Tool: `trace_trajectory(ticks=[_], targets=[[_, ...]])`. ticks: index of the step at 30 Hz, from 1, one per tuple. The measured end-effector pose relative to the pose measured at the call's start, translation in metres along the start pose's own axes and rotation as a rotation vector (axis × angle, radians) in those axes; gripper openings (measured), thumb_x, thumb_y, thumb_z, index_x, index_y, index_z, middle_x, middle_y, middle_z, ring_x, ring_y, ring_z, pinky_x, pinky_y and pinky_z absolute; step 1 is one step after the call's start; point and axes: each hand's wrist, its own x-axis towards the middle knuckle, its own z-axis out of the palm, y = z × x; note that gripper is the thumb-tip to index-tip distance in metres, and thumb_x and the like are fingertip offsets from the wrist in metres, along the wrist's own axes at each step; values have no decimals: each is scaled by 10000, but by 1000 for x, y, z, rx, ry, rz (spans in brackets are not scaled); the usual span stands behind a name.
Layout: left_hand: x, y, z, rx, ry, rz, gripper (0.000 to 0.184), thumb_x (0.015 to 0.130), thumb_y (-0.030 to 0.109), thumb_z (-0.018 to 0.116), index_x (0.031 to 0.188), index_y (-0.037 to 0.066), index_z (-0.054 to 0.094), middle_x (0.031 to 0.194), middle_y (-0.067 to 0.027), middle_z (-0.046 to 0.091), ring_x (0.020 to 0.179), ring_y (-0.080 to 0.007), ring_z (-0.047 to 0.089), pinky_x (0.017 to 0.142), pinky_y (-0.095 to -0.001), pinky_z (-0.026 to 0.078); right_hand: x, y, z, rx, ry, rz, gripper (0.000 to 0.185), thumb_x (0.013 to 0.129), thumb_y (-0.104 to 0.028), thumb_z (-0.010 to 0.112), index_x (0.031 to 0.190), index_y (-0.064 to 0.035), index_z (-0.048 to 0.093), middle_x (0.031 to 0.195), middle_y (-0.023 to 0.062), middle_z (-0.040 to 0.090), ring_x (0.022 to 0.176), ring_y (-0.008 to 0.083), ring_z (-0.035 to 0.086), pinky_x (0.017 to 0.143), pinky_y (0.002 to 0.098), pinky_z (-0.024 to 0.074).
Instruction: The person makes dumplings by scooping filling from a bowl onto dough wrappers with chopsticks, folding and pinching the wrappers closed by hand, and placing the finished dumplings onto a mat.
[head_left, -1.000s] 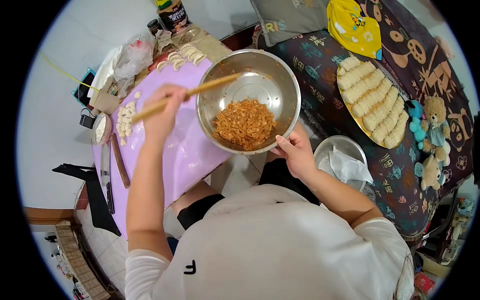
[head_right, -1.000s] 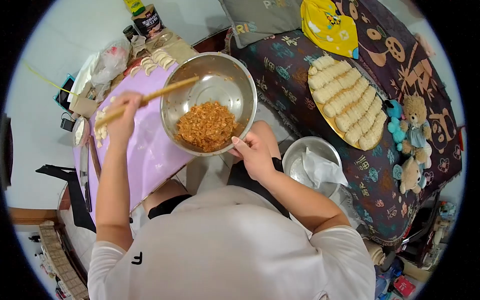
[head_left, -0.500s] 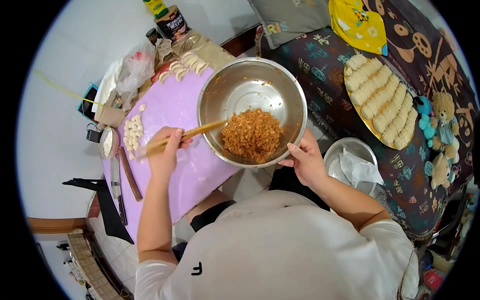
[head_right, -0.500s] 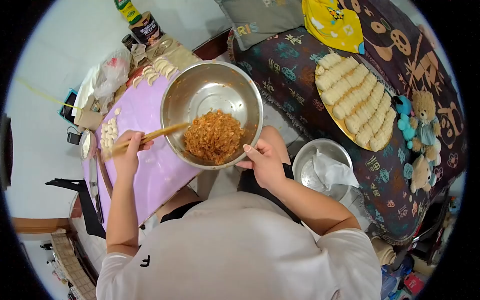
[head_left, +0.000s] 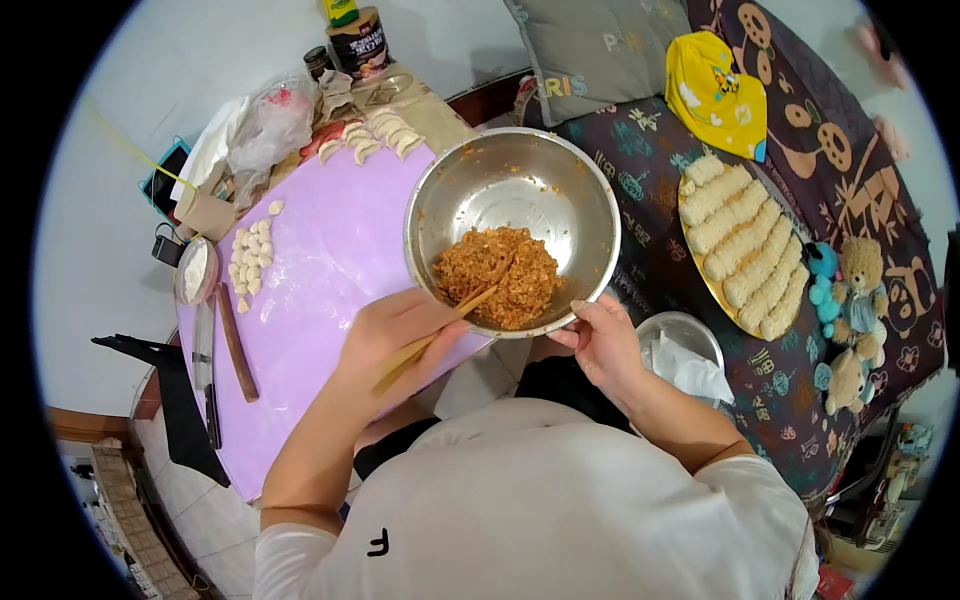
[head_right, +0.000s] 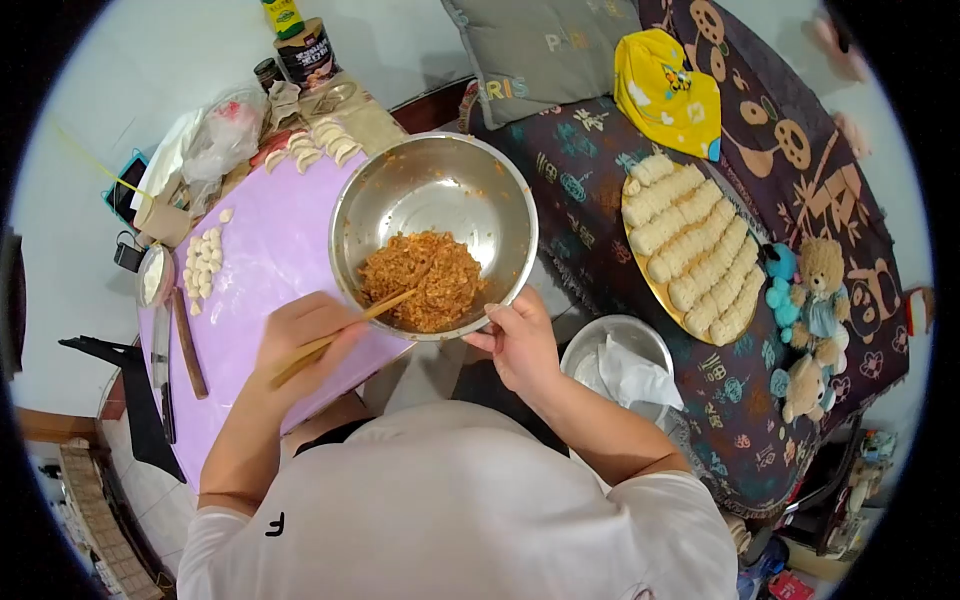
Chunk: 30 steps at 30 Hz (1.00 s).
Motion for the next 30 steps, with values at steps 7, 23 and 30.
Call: trace_trajectory(ticks=[7, 23, 30], targets=[[19, -61, 3, 78, 81, 259, 500, 680, 62, 769, 1145, 59, 587, 1200, -122, 564, 1009, -258, 546, 839, -349, 469, 40, -31, 27, 62, -35, -36, 173, 890, -51, 480, 1046, 19, 508, 885, 93, 586, 767, 159, 621, 680, 292, 606], [-56, -125, -33, 54, 436, -269, 349, 767, 5, 655, 1111, 17, 595, 1172, -153, 548, 973, -260, 578, 766, -322, 501, 375, -35, 194, 146, 75, 17, 66, 871, -22, 479, 811, -10, 455, 761, 61, 437, 622, 171, 492, 637, 398, 614], [-81, -147, -25, -47, 369, -450, 295, 754, -40, 633, 1045, 9, 617, 1177, -161, 553, 942, -236, 584, 746, -302, 502, 407, -32, 161, 139, 181, -31, 65, 875, -24, 466, 862, 38, 452, 795, 105, 471, 727, 258, 572, 677, 407, 617]])
